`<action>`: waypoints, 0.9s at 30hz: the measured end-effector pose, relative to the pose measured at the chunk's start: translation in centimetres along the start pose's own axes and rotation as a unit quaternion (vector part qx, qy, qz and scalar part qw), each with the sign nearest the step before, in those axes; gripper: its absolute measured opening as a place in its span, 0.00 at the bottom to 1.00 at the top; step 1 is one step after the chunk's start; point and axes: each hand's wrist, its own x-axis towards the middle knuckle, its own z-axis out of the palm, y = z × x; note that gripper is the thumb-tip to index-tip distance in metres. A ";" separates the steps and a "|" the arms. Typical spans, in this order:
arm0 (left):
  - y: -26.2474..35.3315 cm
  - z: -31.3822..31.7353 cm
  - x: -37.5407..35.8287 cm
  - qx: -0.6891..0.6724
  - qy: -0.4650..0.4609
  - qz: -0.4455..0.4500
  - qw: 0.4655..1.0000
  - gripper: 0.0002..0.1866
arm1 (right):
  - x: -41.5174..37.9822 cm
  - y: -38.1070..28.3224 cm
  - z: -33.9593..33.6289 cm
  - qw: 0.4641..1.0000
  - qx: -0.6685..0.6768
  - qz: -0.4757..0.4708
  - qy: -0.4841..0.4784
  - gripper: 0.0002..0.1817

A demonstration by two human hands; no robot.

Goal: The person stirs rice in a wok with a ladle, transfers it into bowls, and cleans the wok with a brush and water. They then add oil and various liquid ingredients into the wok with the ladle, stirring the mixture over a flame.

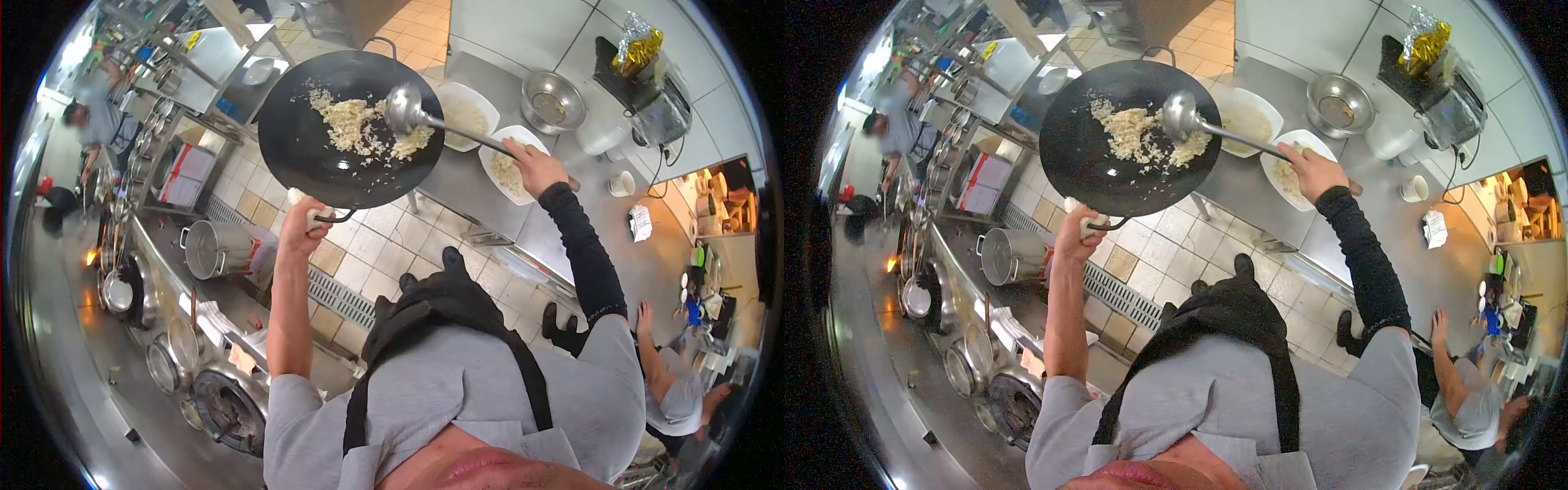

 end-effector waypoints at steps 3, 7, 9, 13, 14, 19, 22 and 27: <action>-0.1 2.1 0.7 -0.008 -0.007 -0.003 1.000 0.11 | 2.5 2.5 5.6 0.981 0.078 -0.063 0.168 0.28; -0.2 5.8 2.3 -0.005 -0.003 0.015 1.000 0.10 | 3.2 6.3 9.3 0.963 0.222 -0.071 0.133 0.29; 0.0 7.1 3.6 -0.014 -0.007 0.024 1.000 0.10 | 2.0 8.8 8.9 0.967 0.206 -0.090 0.118 0.30; -0.2 8.8 6.3 -0.043 0.008 0.021 0.999 0.08 | 0.9 12.2 8.0 0.973 0.187 -0.077 0.113 0.31; -0.6 9.4 7.0 -0.049 0.027 0.039 0.998 0.08 | 1.2 13.0 8.7 0.971 0.177 -0.086 0.134 0.31; -4.0 13.4 10.5 -0.042 0.141 0.172 0.974 0.06 | 0.6 13.5 7.3 0.985 0.127 -0.027 0.111 0.32; -4.7 14.5 11.0 -0.004 0.203 0.251 0.946 0.05 | -0.8 13.1 7.0 0.989 0.111 0.015 0.096 0.31; -3.6 12.7 8.7 -0.020 0.154 0.249 0.956 0.06 | 3.6 7.1 10.6 0.907 0.302 -0.142 0.256 0.30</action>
